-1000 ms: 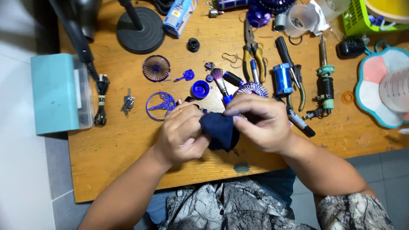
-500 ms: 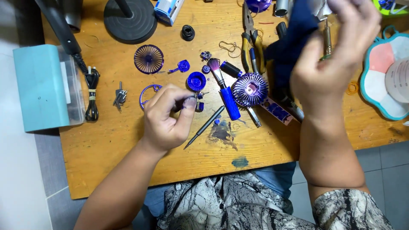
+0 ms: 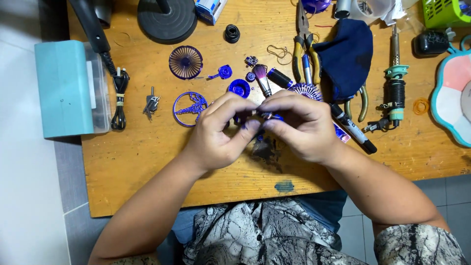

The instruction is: Inspecting, cleaning, and assembling components of a small portable fan on a workbench.

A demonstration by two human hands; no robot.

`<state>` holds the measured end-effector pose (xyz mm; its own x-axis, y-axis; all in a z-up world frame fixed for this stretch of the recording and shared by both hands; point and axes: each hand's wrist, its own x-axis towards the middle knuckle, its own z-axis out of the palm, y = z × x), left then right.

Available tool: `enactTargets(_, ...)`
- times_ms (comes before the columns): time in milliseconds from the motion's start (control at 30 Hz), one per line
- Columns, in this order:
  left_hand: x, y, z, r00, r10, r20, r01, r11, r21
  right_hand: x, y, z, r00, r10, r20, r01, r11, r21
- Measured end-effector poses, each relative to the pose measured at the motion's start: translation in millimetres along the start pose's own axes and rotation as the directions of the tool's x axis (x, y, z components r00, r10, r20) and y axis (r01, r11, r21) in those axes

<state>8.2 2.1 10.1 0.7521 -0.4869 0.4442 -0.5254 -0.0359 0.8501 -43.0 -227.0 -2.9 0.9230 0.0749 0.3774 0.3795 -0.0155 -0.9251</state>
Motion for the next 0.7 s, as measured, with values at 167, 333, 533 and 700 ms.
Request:
enactTargets(167, 1, 0, -25, 0.966, -0.04, 0.256, -0.111, 0.827, 0.551, 0, -4, -13, 0.991, 0.069, -0.117, -0.07, 0.998, -0.005)
enactTargets(333, -3, -6, -21, 0.921, -0.185, 0.343, -0.109, 0.724, 0.681, 4, -5, -20, 0.991, 0.024, -0.132, -0.036, 0.996, -0.084)
enactTargets(533, -9, -26, -14, 0.89, -0.277, 0.363, -0.086, 0.679, 0.729, -6, 3, -22, 0.991, -0.039, -0.128, 0.037, 0.999, -0.016)
enactTargets(700, -9, -28, -11, 0.943, -0.136, 0.303, -0.071, 0.809, 0.584, 7, -18, -17, 0.983, -0.164, -0.084, 0.132, 0.944, -0.302)
